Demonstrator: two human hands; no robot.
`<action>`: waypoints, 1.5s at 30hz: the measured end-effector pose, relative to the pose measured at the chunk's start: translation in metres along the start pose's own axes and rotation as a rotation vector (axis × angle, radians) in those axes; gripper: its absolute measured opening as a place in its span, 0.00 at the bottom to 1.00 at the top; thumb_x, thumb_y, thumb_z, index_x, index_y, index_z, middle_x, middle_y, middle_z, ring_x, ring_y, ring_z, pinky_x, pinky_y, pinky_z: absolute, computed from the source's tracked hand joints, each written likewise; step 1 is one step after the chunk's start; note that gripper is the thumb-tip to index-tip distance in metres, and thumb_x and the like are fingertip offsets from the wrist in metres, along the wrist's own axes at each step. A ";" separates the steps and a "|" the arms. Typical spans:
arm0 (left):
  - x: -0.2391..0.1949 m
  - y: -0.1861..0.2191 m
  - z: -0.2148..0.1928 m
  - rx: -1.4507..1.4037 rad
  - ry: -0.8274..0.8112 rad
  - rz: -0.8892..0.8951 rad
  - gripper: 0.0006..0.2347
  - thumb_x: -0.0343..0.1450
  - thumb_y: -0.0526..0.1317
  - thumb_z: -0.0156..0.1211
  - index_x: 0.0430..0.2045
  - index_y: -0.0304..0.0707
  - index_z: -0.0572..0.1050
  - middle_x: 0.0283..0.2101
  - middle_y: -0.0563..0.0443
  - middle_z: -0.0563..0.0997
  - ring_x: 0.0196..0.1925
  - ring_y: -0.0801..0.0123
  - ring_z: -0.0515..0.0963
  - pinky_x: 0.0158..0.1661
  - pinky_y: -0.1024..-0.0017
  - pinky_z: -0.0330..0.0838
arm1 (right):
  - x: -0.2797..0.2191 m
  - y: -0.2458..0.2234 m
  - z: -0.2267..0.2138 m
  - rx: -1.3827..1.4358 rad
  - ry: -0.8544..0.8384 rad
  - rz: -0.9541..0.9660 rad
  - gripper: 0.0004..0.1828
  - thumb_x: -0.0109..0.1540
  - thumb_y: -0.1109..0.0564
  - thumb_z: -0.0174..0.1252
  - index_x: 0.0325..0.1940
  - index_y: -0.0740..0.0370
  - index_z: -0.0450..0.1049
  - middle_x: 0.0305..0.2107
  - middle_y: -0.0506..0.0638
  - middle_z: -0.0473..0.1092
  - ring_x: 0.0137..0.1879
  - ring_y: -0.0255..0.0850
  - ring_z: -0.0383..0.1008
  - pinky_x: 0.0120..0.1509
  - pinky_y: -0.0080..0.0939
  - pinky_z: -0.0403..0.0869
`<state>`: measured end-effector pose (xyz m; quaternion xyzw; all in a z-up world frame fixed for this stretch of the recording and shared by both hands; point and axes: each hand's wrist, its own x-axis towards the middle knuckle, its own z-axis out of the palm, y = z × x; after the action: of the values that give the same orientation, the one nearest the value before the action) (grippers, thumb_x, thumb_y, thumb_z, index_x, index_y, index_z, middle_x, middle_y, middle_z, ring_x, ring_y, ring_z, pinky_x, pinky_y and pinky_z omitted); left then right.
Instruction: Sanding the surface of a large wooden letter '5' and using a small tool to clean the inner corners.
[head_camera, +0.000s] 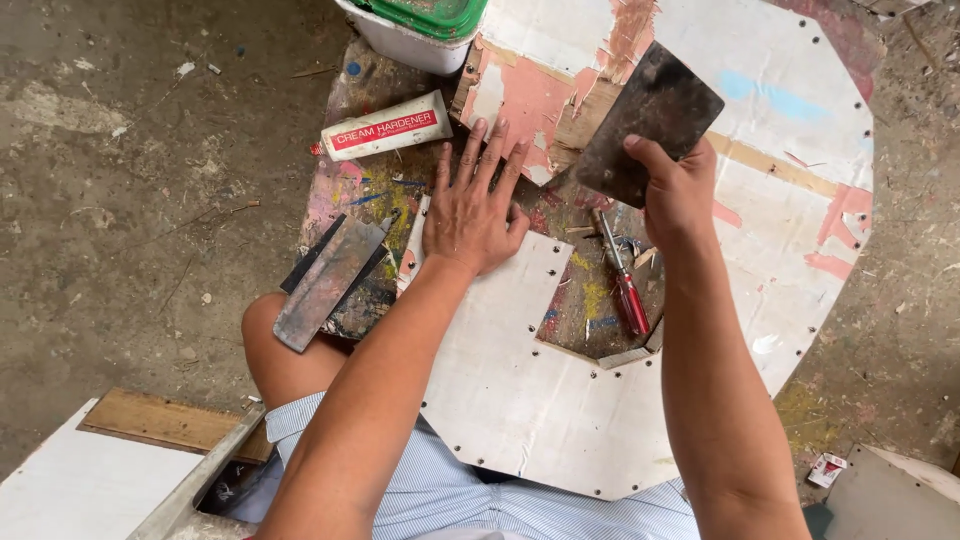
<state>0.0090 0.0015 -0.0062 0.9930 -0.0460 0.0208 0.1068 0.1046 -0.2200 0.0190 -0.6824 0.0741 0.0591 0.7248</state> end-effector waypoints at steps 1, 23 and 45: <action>0.000 0.000 0.001 0.000 -0.001 -0.002 0.36 0.67 0.48 0.51 0.75 0.53 0.51 0.79 0.46 0.45 0.80 0.52 0.41 0.72 0.41 0.41 | -0.004 -0.005 -0.005 -0.001 -0.001 0.001 0.07 0.61 0.64 0.68 0.40 0.58 0.77 0.31 0.52 0.74 0.37 0.42 0.80 0.38 0.42 0.77; -0.005 0.001 -0.014 0.018 0.073 0.009 0.38 0.61 0.48 0.60 0.72 0.45 0.59 0.78 0.43 0.49 0.79 0.47 0.46 0.68 0.44 0.58 | -0.095 0.021 0.030 -1.129 -0.257 -0.566 0.34 0.63 0.64 0.48 0.76 0.60 0.62 0.39 0.60 0.68 0.47 0.59 0.71 0.49 0.56 0.73; -0.002 0.007 -0.021 -0.016 -0.031 -0.141 0.38 0.70 0.55 0.48 0.75 0.34 0.49 0.79 0.41 0.44 0.81 0.55 0.39 0.73 0.46 0.41 | -0.081 -0.011 0.068 -1.423 -0.346 -0.070 0.35 0.59 0.69 0.49 0.71 0.57 0.68 0.34 0.58 0.71 0.40 0.49 0.74 0.43 0.47 0.78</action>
<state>0.0060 -0.0011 0.0158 0.9931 0.0225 -0.0025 0.1153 0.0285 -0.1519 0.0491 -0.9708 -0.1198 0.1767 0.1091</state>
